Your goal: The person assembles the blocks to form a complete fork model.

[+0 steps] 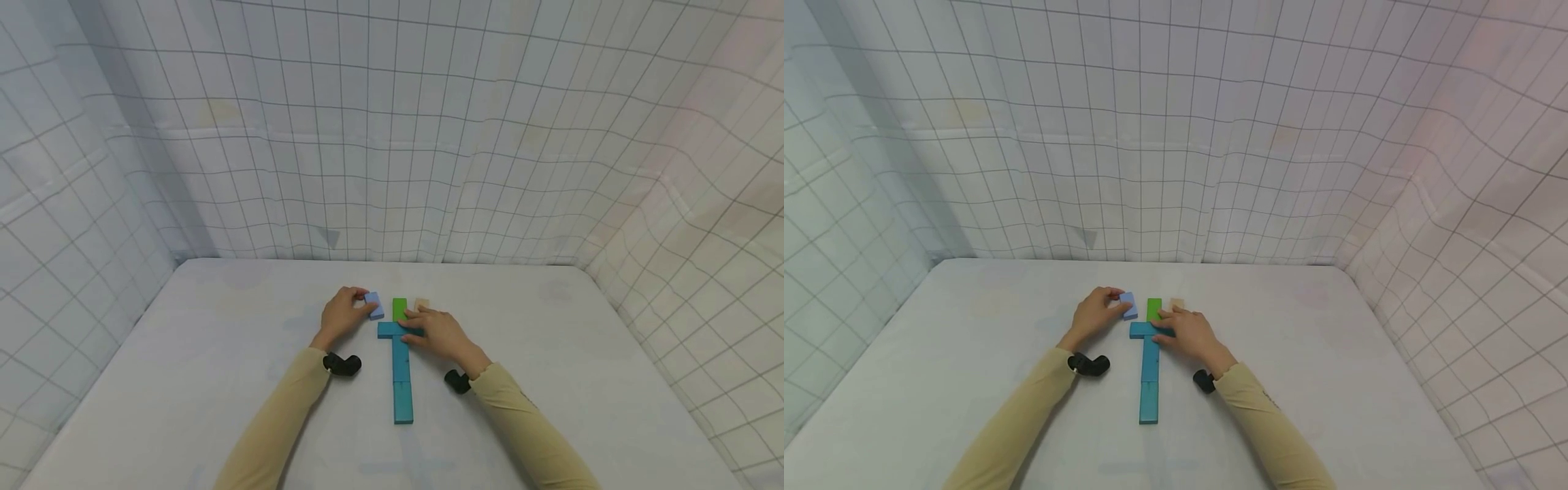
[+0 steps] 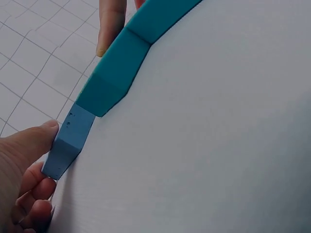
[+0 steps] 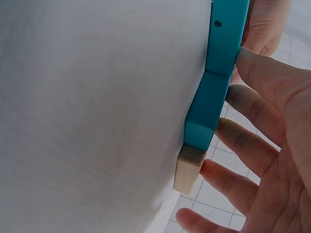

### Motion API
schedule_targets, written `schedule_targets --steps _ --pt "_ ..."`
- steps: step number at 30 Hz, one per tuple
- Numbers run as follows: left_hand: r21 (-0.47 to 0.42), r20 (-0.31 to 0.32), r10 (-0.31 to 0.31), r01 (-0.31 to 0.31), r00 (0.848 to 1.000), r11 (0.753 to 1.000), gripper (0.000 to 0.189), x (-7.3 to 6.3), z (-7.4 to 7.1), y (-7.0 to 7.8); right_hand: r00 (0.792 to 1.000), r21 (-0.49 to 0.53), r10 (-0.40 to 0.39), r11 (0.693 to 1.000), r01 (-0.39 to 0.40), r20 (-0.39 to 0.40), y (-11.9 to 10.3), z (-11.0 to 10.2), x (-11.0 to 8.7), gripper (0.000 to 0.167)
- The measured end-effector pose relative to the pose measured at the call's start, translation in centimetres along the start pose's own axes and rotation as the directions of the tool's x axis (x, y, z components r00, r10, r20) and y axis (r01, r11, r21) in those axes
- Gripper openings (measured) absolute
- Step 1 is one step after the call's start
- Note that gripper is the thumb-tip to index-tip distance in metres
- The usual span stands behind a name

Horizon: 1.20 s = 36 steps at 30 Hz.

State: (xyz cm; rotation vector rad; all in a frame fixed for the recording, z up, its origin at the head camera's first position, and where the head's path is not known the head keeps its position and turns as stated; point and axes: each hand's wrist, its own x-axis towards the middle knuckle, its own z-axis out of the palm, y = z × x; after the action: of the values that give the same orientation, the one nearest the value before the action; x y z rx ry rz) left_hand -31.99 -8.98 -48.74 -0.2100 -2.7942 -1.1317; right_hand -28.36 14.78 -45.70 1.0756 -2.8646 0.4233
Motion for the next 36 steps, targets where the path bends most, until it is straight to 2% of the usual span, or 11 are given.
schedule_targets --steps 5,12,28,36 --pt "-0.012 -0.028 0.034 -0.035 0.999 0.999 0.042 -0.4 0.1 0.1 1.0 0.008 0.0 1.0 0.0 -0.002 -0.1 -0.1 -0.1 0.044" --pt "-0.017 -0.021 0.079 -0.08 0.997 0.997 0.042 -0.6 0.2 0.0 0.999 0.002 -0.038 0.999 0.038 -0.024 -0.1 -0.2 -0.2 0.043" --pt "-0.012 -0.046 0.071 -0.072 0.996 0.997 0.044 -1.1 0.5 0.3 0.999 -0.004 -0.027 1.0 0.027 -0.021 -0.2 -0.1 -0.3 0.043" --pt "-0.001 -0.038 0.055 -0.055 0.998 0.998 0.043 -1.2 0.3 0.3 1.0 0.003 -0.02 1.0 0.02 -0.009 -0.3 -0.2 -0.2 0.044"
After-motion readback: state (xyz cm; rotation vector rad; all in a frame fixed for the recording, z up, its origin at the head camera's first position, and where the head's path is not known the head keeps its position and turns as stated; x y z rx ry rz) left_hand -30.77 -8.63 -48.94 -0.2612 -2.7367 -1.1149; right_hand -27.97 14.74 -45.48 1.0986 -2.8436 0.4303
